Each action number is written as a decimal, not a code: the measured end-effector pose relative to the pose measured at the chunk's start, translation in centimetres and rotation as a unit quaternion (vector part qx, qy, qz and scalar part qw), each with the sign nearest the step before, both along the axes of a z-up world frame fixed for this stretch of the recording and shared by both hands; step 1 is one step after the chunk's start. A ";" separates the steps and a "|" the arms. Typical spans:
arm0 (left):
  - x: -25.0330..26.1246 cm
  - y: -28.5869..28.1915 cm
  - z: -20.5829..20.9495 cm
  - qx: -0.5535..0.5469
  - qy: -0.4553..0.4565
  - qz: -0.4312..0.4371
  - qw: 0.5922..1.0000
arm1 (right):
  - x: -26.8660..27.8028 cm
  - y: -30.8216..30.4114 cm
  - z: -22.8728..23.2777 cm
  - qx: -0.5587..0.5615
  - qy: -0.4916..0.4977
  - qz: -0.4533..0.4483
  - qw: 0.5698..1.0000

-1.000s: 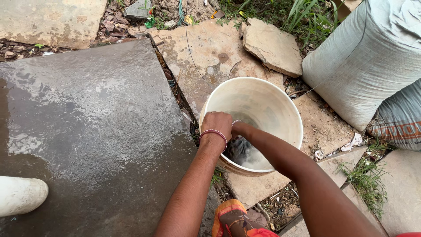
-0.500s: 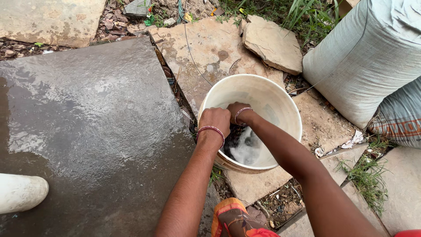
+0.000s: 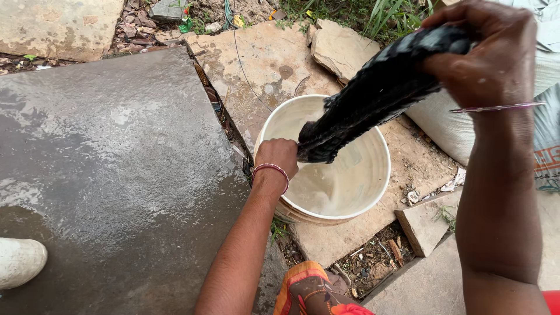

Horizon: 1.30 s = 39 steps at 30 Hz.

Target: The person washes a woven cloth by scrubbing, twisting, and slapping it against a wet stone surface by hand. They then rinse the cloth inside a bucket of water and resume scrubbing it on the ground.

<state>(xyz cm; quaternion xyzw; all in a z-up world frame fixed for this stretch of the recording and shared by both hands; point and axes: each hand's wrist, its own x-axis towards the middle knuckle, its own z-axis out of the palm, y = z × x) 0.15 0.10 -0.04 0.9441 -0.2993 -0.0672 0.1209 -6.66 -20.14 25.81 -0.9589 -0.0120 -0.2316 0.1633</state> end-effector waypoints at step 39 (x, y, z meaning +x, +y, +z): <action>-18.9 29.3 -15.4 -0.361 -0.094 0.441 0.817 | 8.6 7.4 -3.9 -0.184 0.200 -0.100 0.957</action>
